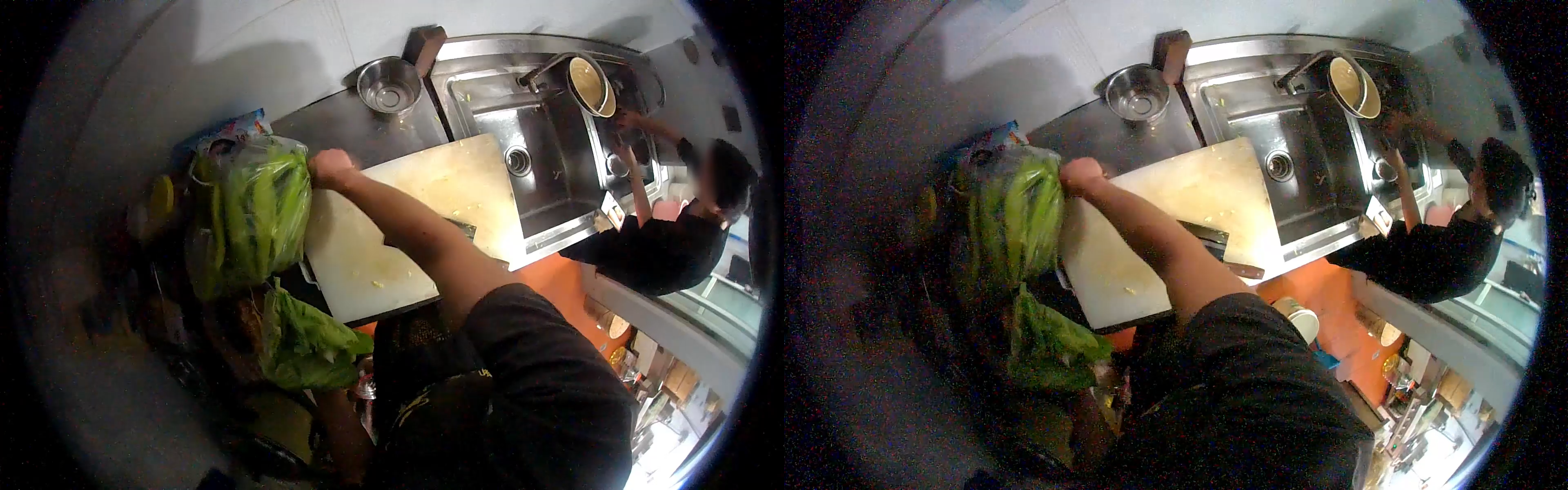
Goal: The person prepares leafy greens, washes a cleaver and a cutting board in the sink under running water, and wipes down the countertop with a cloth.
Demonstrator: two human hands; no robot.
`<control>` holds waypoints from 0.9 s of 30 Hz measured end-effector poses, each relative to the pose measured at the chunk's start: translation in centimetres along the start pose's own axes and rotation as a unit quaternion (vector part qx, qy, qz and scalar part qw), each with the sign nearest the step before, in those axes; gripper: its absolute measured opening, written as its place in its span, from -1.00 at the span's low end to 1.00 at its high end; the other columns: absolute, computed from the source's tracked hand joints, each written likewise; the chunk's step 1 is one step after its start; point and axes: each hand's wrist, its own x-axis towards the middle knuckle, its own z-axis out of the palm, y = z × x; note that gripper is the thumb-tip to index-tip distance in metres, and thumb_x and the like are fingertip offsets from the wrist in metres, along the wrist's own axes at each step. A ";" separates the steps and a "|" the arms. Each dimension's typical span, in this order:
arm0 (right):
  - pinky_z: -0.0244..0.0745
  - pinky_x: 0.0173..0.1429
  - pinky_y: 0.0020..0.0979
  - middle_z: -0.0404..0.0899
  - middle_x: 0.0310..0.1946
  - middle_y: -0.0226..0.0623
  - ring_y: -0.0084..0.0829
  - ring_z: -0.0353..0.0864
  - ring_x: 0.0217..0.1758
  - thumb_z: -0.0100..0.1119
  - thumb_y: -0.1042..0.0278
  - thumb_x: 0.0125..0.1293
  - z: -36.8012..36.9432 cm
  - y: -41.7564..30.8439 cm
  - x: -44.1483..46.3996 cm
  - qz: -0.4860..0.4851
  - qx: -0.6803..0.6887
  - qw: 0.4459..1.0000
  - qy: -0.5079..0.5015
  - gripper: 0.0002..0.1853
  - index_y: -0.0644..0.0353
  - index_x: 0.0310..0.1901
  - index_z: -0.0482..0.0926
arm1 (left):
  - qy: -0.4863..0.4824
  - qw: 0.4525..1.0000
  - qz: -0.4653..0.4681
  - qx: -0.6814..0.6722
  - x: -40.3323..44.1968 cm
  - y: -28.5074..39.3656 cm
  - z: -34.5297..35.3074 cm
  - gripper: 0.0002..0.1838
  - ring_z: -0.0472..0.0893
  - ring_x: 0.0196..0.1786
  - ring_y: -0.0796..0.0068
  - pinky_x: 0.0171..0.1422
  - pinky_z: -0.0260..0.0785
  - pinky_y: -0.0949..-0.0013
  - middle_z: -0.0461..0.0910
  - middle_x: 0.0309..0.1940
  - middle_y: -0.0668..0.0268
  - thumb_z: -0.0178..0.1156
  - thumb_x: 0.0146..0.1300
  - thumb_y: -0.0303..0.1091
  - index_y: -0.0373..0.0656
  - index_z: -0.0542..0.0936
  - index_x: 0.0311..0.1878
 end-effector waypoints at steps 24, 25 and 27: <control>0.39 -0.36 -0.52 0.54 -0.46 -0.40 -0.57 0.52 -0.46 0.16 0.37 0.20 2.2 16.8 -61.9 0.332 0.743 0.546 0.199 -0.90 0.19 -0.30 0.52 | -0.291 0.930 -0.163 0.156 -1.4 -15.8 27.5 -0.40 0.35 0.26 0.00 0.20 0.34 -0.15 0.29 0.28 0.09 0.00 0.37 0.01 -0.09 0.25 0.37; 0.38 -0.38 -0.52 0.54 -0.46 -0.39 -0.56 0.51 -0.46 0.15 0.39 0.20 3.9 17.5 -63.9 0.335 0.755 0.523 0.212 -0.90 0.20 -0.30 0.51 | -0.305 0.922 -0.178 0.159 -1.5 -17.5 28.6 -0.40 0.35 0.26 0.00 0.20 0.34 -0.15 0.29 0.27 0.09 0.01 0.37 0.01 -0.09 0.25 0.37; 0.37 -0.40 -0.52 0.54 -0.47 -0.37 -0.55 0.51 -0.47 0.13 0.40 0.19 6.4 18.1 -67.8 0.347 0.767 0.481 0.245 -0.90 0.22 -0.30 0.51 | -0.328 0.905 -0.211 0.172 -2.3 -20.6 30.8 -0.40 0.35 0.26 -0.01 0.20 0.34 -0.16 0.29 0.27 0.09 0.01 0.37 0.01 -0.09 0.25 0.37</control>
